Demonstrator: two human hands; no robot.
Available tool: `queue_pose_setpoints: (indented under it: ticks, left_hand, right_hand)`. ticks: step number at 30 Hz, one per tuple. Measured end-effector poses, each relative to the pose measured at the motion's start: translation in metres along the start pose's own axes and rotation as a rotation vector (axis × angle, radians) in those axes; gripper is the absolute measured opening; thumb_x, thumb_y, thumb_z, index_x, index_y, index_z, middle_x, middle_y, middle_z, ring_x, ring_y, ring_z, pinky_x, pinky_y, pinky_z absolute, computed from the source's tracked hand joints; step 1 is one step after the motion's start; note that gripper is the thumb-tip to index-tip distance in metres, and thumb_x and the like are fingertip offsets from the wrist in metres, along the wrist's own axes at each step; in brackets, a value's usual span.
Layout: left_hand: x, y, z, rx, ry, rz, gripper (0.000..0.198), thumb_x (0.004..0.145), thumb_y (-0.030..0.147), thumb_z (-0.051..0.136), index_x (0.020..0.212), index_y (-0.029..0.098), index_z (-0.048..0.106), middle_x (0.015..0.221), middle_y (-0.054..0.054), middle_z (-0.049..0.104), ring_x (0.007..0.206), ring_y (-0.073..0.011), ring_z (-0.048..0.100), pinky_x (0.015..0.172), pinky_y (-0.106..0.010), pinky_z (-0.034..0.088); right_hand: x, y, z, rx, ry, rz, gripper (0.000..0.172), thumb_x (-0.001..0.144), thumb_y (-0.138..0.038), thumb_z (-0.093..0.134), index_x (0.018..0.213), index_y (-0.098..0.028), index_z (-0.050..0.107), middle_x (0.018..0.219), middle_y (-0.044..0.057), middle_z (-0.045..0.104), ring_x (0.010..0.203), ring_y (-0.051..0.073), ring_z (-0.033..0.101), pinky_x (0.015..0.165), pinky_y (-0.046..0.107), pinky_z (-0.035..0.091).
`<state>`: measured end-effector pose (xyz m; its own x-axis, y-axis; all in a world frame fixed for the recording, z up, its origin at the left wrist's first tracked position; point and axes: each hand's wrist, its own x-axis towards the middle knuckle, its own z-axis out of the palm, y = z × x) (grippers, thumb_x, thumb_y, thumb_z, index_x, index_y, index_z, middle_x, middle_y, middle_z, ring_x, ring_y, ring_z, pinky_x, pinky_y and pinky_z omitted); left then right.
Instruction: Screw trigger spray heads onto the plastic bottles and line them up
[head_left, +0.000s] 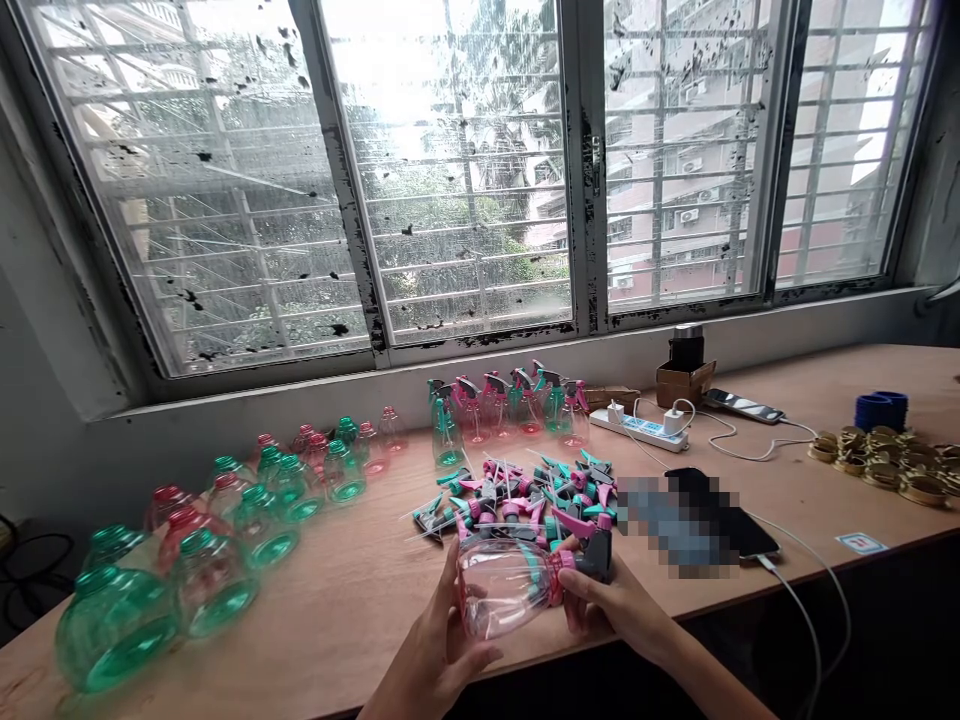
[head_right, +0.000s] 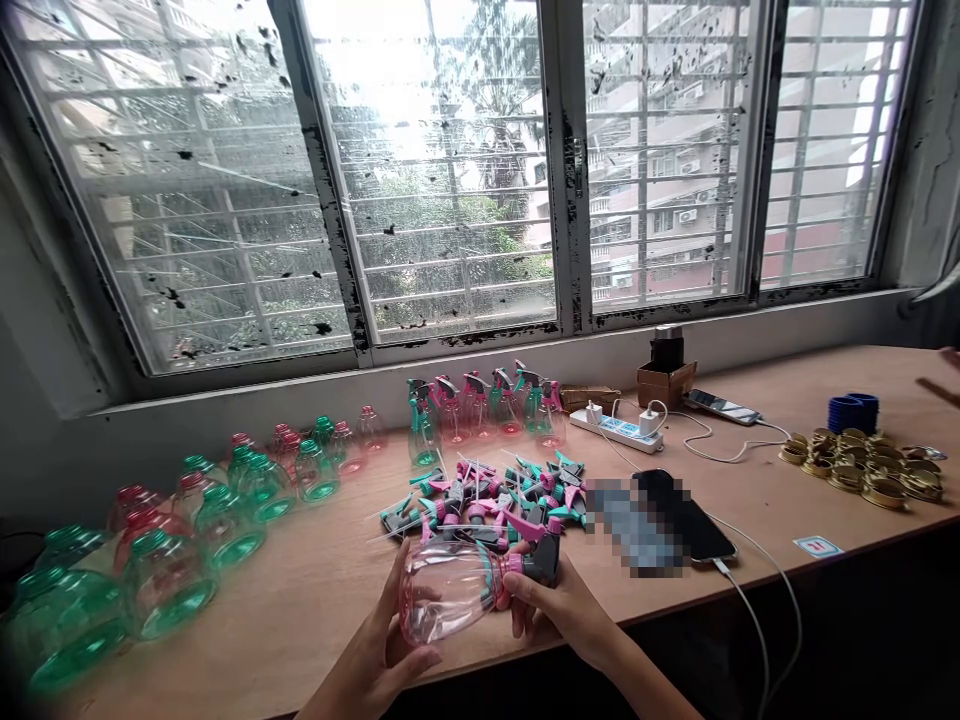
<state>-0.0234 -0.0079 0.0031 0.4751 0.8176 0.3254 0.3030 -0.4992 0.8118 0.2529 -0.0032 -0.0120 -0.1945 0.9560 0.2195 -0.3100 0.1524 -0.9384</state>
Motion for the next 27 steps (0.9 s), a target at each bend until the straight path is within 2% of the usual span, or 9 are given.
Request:
queue_pose_setpoints:
  ticks: [4, 10, 14, 17, 21, 24, 27]
  left_hand:
    - [0.002, 0.003, 0.000, -0.053, -0.026, 0.001, 0.107, 0.091, 0.051, 0.068, 0.161, 0.026, -0.009, 0.127, -0.013, 0.062, 0.115, -0.0274, 0.061, 0.105, -0.039, 0.045]
    - [0.002, 0.006, 0.001, -0.042, -0.004, -0.009, 0.093, 0.094, 0.048, 0.064, 0.161, 0.033, 0.001, 0.125, -0.009, 0.060, 0.102, -0.0208, 0.065, 0.099, -0.035, 0.049]
    - [0.000, 0.010, 0.001, 0.008, -0.008, 0.023, 0.087, 0.098, 0.043, 0.058, 0.160, 0.035, -0.002, 0.119, -0.006, 0.062, 0.093, -0.0166, 0.066, 0.092, -0.029, 0.050]
    - [-0.001, 0.008, 0.000, 0.030, -0.005, 0.008, 0.095, 0.095, 0.040, 0.064, 0.160, 0.035, -0.004, 0.123, -0.005, 0.062, 0.103, -0.0192, 0.065, 0.098, -0.030, 0.048]
    - [0.000, -0.002, -0.001, -0.038, -0.029, -0.019, 0.097, 0.091, 0.047, 0.068, 0.161, 0.031, 0.002, 0.129, -0.009, 0.059, 0.116, -0.0261, 0.062, 0.103, -0.036, 0.046]
    - [0.002, -0.007, -0.001, -0.056, -0.041, -0.004, 0.095, 0.091, 0.050, 0.067, 0.161, 0.031, 0.007, 0.128, -0.011, 0.058, 0.112, -0.0265, 0.062, 0.101, -0.038, 0.048]
    - [0.002, -0.004, -0.001, -0.047, -0.030, 0.000, 0.092, 0.094, 0.050, 0.063, 0.160, 0.034, 0.002, 0.126, -0.010, 0.056, 0.103, -0.0226, 0.064, 0.097, -0.037, 0.049]
  right_hand:
    - [-0.001, -0.006, 0.003, -0.019, -0.002, 0.013, 0.049, 0.077, -0.057, 0.080, 0.099, -0.021, 0.054, 0.059, -0.003, 0.071, 0.043, 0.014, 0.063, 0.043, 0.022, 0.044]
    - [-0.002, -0.008, 0.004, -0.022, 0.000, 0.007, 0.050, 0.077, -0.058, 0.079, 0.100, -0.022, 0.054, 0.061, -0.002, 0.072, 0.043, 0.014, 0.063, 0.042, 0.021, 0.044]
    - [-0.001, -0.005, 0.003, -0.011, -0.004, -0.003, 0.049, 0.079, -0.056, 0.079, 0.102, -0.022, 0.053, 0.067, 0.000, 0.075, 0.046, 0.014, 0.064, 0.043, 0.021, 0.046]
    - [-0.002, -0.007, 0.004, -0.011, 0.000, 0.009, 0.049, 0.079, -0.057, 0.079, 0.100, -0.021, 0.053, 0.060, -0.002, 0.072, 0.043, 0.013, 0.063, 0.043, 0.021, 0.045]
    - [-0.002, -0.010, 0.006, -0.011, -0.011, 0.007, 0.049, 0.078, -0.057, 0.079, 0.098, -0.021, 0.054, 0.058, -0.003, 0.071, 0.042, 0.013, 0.061, 0.042, 0.020, 0.045]
    - [-0.003, -0.010, 0.005, -0.005, -0.015, 0.006, 0.049, 0.077, -0.057, 0.080, 0.098, -0.021, 0.054, 0.057, -0.003, 0.071, 0.042, 0.013, 0.061, 0.042, 0.020, 0.044]
    - [-0.002, -0.007, 0.004, -0.001, -0.011, 0.005, 0.048, 0.078, -0.056, 0.080, 0.098, -0.021, 0.054, 0.058, -0.003, 0.071, 0.042, 0.013, 0.062, 0.042, 0.020, 0.044]
